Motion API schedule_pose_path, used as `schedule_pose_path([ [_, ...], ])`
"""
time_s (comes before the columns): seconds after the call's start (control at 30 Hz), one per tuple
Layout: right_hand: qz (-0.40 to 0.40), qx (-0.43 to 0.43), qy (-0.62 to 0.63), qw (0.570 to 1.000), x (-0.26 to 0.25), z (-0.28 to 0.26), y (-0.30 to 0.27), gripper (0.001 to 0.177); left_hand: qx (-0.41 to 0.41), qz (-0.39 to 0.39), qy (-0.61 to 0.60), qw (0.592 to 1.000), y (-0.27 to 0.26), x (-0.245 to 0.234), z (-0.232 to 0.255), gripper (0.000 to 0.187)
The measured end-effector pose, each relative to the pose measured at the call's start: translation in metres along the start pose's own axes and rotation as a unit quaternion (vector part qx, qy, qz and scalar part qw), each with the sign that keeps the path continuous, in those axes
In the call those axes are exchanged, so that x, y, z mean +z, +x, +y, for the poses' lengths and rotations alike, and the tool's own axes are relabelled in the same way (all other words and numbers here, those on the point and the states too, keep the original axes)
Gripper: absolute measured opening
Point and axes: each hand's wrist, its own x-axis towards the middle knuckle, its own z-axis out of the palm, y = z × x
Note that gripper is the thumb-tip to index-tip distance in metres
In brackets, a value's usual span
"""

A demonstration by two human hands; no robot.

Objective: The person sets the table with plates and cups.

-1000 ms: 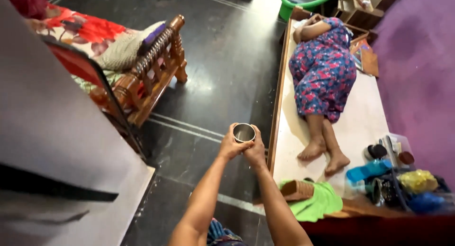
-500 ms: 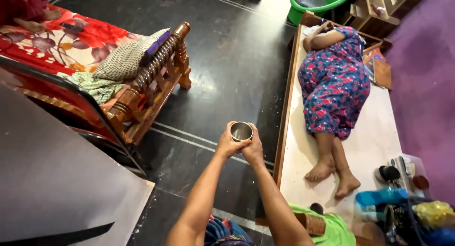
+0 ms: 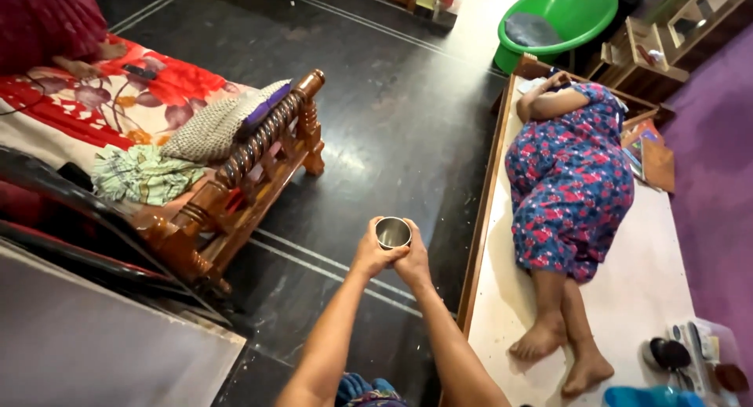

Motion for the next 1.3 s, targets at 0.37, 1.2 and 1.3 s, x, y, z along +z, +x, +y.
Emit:
schedule_pose_path([
  [0.37,-0.015,0.002,0.0,1.0,-0.008,0.014,0.046,0.069,0.006,0.032,0.035,0.999,0.042,0.02,-0.006,0.102],
  [1.2,-0.016,0.014,-0.014,1.0,0.03,0.054,0.188,0.076,0.036,0.01,0.037,0.999,0.195,0.012,-0.028,0.103],
  [1.3,-0.007,0.021,-0.021,1.0,0.034,0.039,0.207,0.079,0.025,-0.007,0.046,0.999,0.219,0.006,-0.028,0.105],
])
